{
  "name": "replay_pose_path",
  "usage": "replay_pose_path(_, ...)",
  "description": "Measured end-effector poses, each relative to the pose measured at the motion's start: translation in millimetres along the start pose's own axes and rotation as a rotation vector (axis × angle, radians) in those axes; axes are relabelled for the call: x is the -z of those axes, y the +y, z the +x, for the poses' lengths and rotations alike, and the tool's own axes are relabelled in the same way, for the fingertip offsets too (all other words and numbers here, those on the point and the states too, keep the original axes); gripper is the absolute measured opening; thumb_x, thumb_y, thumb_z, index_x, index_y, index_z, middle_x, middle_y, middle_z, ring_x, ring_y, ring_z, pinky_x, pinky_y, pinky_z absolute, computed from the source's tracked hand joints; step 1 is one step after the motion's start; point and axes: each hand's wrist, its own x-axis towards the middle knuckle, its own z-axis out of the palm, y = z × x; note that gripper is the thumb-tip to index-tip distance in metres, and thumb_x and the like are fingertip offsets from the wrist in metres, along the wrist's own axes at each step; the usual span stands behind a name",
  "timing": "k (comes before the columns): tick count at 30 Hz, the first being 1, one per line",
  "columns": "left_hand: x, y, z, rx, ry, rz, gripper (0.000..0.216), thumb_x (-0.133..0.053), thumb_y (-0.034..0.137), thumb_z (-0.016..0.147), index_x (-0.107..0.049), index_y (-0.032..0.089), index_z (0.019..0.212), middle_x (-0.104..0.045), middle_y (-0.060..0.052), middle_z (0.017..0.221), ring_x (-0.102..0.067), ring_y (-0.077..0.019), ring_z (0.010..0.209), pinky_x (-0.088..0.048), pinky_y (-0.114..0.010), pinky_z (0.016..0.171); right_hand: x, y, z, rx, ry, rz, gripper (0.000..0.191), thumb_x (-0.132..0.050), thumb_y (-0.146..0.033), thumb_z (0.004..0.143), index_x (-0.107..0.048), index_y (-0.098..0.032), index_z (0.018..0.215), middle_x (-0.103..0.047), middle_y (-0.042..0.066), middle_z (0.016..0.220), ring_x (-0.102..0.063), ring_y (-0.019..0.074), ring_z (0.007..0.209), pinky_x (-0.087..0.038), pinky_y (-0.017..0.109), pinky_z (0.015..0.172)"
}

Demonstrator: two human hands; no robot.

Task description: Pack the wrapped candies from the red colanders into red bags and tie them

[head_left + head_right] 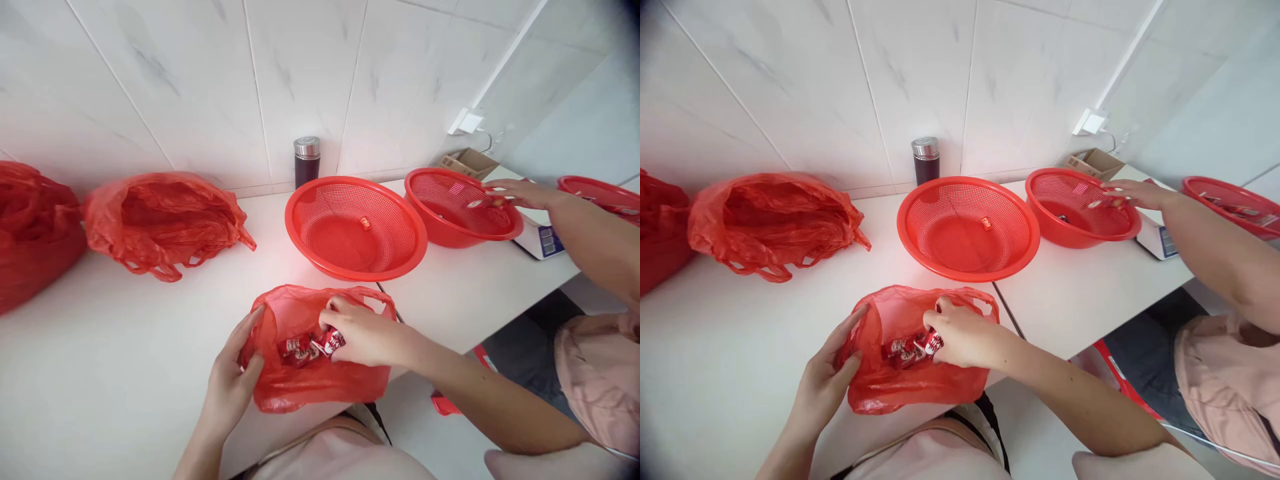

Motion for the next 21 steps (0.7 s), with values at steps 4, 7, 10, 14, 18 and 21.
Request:
replay_pose_path(4, 4.3, -6.2, -3.1, -0.019, 0.033, 0.027, 0.06, -0.048, 0.018, 0.08, -0.048, 0.031, 0.139, -0.049, 0.0, 0.145, -0.042, -0.0226, 0.134, -0.039, -0.032, 0.103, 7.7, 0.6, 2.6, 0.012, 0.002, 0.032, 0.031, -0.07, -0.015, 0.071, -0.06, -0.025, 0.099, -0.05, 0.004, 0.115, -0.059, 0.0185, 0.092, -0.045, 0.03, 0.078)
replay_pose_path(7, 6.7, -9.9, -5.0, -0.005, 0.031, 0.028, 0.059, -0.047, 0.018, 0.082, -0.047, 0.032, 0.139, -0.048, 0.001, 0.146, -0.042, -0.0217, 0.134, -0.044, -0.028, 0.093, 11.1, 6.2, 0.7, 0.027, 0.026, 0.122, 0.033, -0.072, -0.02, 0.072, -0.062, -0.028, 0.102, -0.051, 0.003, 0.12, -0.057, 0.0209, 0.103, -0.044, 0.034, 0.088)
replay_pose_path(10, 7.0, -12.0, -5.6, -0.01, 0.019, 0.017, 0.058, -0.047, 0.018, 0.083, -0.047, 0.031, 0.14, -0.047, 0.0, 0.147, -0.042, -0.0222, 0.133, -0.045, -0.028, 0.09, 10.6, 13.6, -0.8, 0.056, 0.024, 0.203, 0.046, -0.075, -0.029, 0.071, -0.062, -0.034, 0.115, -0.05, 0.003, 0.134, -0.044, 0.0274, 0.127, -0.035, 0.042, 0.104)
replay_pose_path(14, 6.9, -12.0, -6.0, -0.013, 0.013, 0.009, 0.058, -0.047, 0.019, 0.084, -0.046, 0.03, 0.14, -0.046, -0.002, 0.147, -0.041, -0.0229, 0.134, -0.043, -0.029, 0.092, 14.8, 24.3, -2.4, 0.11, 0.141, 0.369, 0.05, -0.076, -0.036, 0.071, -0.061, -0.031, 0.119, -0.057, 0.005, 0.129, -0.048, 0.0281, 0.124, -0.034, 0.043, 0.105)
replay_pose_path(18, 7.0, -11.3, -6.6, -0.008, 0.026, 0.01, 0.058, -0.047, 0.019, 0.083, -0.047, 0.032, 0.14, -0.046, 0.0, 0.147, -0.04, -0.0223, 0.135, -0.043, -0.029, 0.095, 24.0, 28.6, -5.3, 0.076, 0.242, 0.678, 0.043, -0.067, -0.044, 0.081, -0.058, -0.022, 0.117, -0.066, 0.001, 0.091, -0.063, 0.0157, 0.073, -0.051, 0.031, 0.072)
replay_pose_path(21, 6.7, -11.9, -6.6, -0.02, 0.029, 0.003, 0.058, -0.048, 0.019, 0.083, -0.047, 0.032, 0.139, -0.046, 0.0, 0.147, -0.04, -0.023, 0.135, -0.043, -0.031, 0.097, 20.7, 23.6, -4.8, 0.111, 0.229, 0.613, 0.041, -0.068, -0.045, 0.08, -0.061, -0.023, 0.114, -0.066, 0.002, 0.1, -0.064, 0.0162, 0.082, -0.051, 0.03, 0.077)
